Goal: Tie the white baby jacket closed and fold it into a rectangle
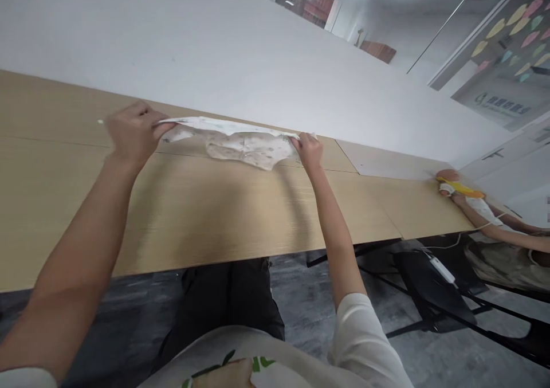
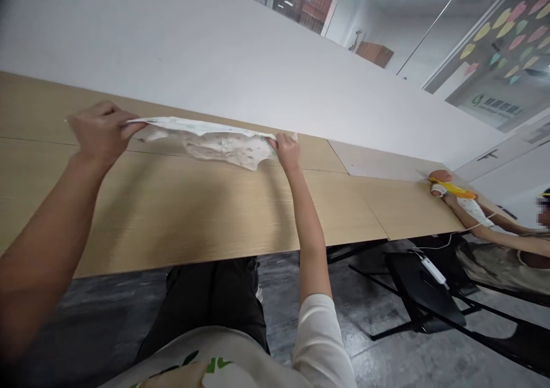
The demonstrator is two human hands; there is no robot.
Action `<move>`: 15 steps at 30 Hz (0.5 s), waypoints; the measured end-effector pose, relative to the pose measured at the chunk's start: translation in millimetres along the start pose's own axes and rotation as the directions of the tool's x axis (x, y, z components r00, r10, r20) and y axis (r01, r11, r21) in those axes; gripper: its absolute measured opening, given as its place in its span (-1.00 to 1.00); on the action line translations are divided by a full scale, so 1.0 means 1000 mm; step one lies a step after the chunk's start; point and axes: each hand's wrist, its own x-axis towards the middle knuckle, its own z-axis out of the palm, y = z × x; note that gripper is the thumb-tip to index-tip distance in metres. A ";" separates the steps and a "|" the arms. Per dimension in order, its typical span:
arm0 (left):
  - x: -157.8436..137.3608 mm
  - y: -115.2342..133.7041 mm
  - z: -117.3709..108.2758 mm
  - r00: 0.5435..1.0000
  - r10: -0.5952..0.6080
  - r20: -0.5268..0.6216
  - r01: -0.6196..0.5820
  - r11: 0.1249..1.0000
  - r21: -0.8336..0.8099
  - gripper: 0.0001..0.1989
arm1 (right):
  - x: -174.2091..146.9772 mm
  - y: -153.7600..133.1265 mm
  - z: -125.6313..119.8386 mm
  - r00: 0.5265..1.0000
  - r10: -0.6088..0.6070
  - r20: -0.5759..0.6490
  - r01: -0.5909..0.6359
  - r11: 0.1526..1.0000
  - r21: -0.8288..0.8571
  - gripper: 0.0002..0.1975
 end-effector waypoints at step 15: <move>-0.211 -0.022 0.009 0.873 -0.079 0.482 0.009 0.989 0.146 -0.70 | -0.220 -0.022 0.040 0.783 -0.433 0.447 0.402 0.900 0.169 -0.70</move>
